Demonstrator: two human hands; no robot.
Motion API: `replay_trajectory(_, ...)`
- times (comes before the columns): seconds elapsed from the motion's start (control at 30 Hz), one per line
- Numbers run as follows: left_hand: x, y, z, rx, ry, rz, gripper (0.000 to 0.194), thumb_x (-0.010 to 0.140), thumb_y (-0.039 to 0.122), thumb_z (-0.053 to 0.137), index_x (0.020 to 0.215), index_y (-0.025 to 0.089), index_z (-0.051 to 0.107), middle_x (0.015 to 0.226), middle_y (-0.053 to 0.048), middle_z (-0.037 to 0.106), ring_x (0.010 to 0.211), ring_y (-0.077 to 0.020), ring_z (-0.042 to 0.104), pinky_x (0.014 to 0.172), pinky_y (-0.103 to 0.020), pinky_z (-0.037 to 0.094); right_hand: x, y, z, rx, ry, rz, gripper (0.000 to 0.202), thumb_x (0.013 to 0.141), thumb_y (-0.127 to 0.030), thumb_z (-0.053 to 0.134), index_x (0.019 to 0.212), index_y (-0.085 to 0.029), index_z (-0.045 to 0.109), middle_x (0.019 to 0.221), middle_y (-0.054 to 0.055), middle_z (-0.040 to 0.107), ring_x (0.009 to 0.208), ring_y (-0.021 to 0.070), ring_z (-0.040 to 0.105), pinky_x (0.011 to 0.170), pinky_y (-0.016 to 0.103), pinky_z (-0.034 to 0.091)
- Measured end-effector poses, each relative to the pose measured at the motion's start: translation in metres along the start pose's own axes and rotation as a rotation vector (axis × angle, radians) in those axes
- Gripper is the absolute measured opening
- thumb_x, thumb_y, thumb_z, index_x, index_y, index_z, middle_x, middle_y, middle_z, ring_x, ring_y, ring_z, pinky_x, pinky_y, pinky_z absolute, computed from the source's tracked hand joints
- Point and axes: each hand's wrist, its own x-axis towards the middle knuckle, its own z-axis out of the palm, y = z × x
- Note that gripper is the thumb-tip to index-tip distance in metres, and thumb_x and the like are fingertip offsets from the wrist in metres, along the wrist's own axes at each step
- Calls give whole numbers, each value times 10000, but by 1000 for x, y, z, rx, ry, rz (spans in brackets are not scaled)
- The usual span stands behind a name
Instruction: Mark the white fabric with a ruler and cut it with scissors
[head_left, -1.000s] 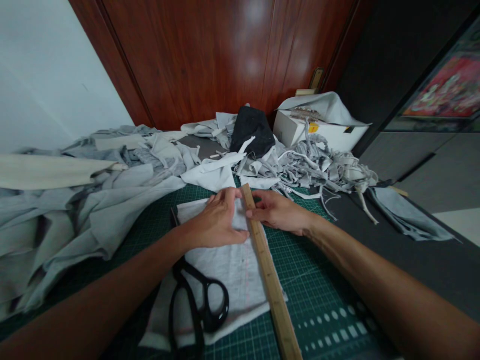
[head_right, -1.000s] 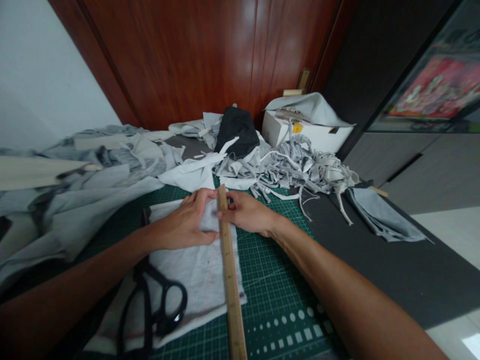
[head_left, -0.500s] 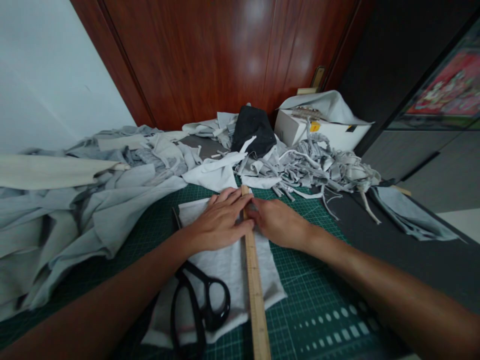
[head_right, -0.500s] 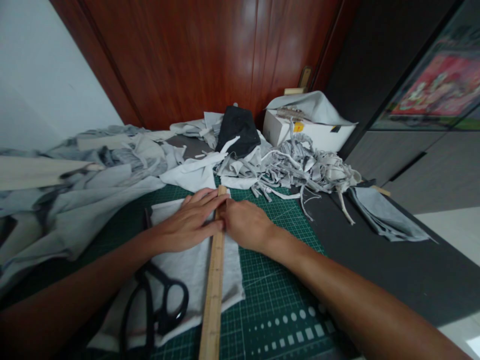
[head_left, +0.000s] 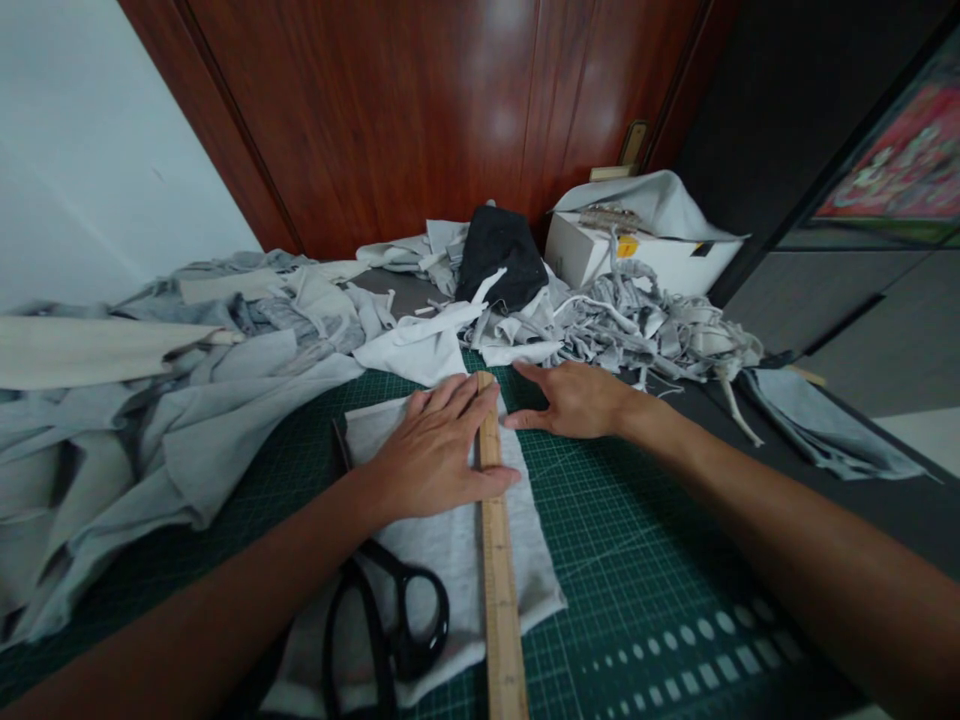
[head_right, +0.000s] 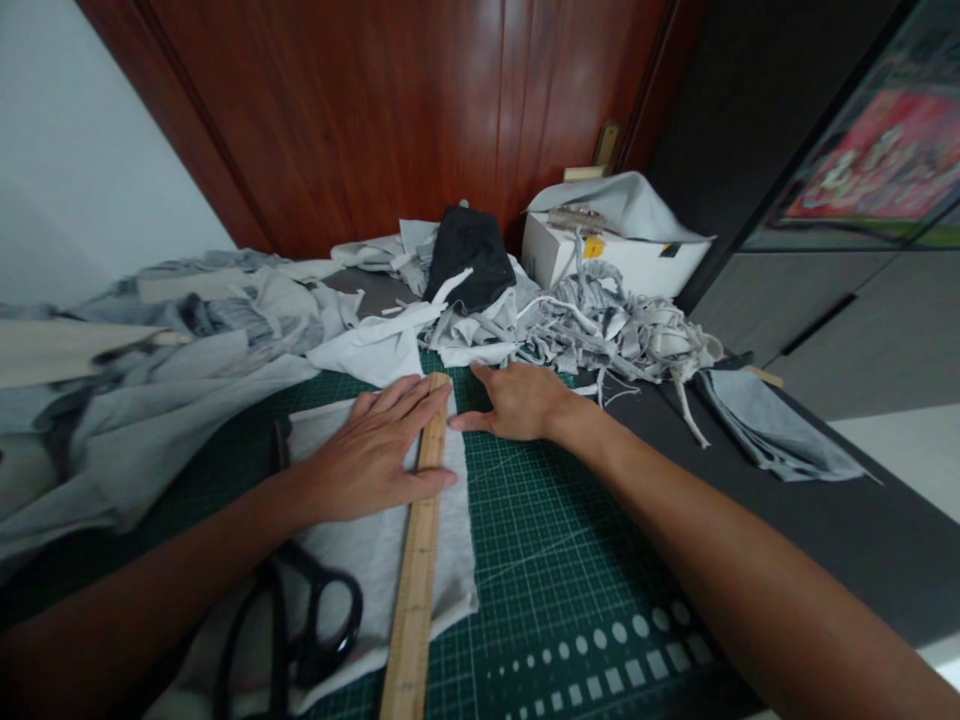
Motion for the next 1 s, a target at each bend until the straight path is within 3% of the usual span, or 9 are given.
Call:
replay_trajectory(0.1,0,1,-1,6,5,-3,992,900,738,579,1668,173,306,1768,-142,267,1624,-391,216,1249,-592,251,8,8,6,-45,116,156,759,1056,-639,486,1424,13,612,1069,328,784,991,461,757,775,478,541)
replay_trajectory(0.2,0,1,0,6,18,1,1002,897,744,582,1665,161,310,1762,-153,280,1625,-393,216,1254,-583,248,8,7,10,-37,204,196,486,1076,-446,521,1319,-70,710,1029,247,800,915,378,757,743,415,514)
replay_trajectory(0.3,1,0,2,6,36,15,986,891,745,591,1645,157,351,1756,-157,292,1623,-394,221,1262,-571,239,2,3,13,135,221,-16,322,1043,-345,594,1264,-187,767,822,68,777,739,230,704,694,312,459)
replay_trajectory(0.4,1,0,3,10,46,12,965,884,732,606,1626,159,380,1755,-148,299,1622,-389,225,1263,-569,239,-5,-1,20,338,182,-246,313,1004,-326,648,1241,-171,783,680,1,698,597,164,611,629,272,398)
replay_trajectory(0.53,0,1,2,7,56,17,961,877,716,624,1614,141,397,1747,-154,318,1617,-380,244,1269,-562,244,-9,-4,25,297,196,-277,400,1025,-352,593,1323,-132,745,720,40,727,624,188,628,633,287,381)
replay_trajectory(0.67,-1,2,1,-2,78,13,898,876,699,632,1581,173,450,1735,-144,349,1615,-393,256,1273,-571,241,-13,-9,19,177,151,-307,359,1041,-358,533,1218,-166,780,825,88,783,654,205,648,640,310,360)
replay_trajectory(1.0,0,2,-2,-7,32,18,906,941,678,555,1647,150,346,1749,-155,310,1642,-398,181,1237,-630,260,-19,-21,7,-73,69,-254,403,1045,-414,489,1203,-152,751,750,103,761,586,212,606,574,336,227)
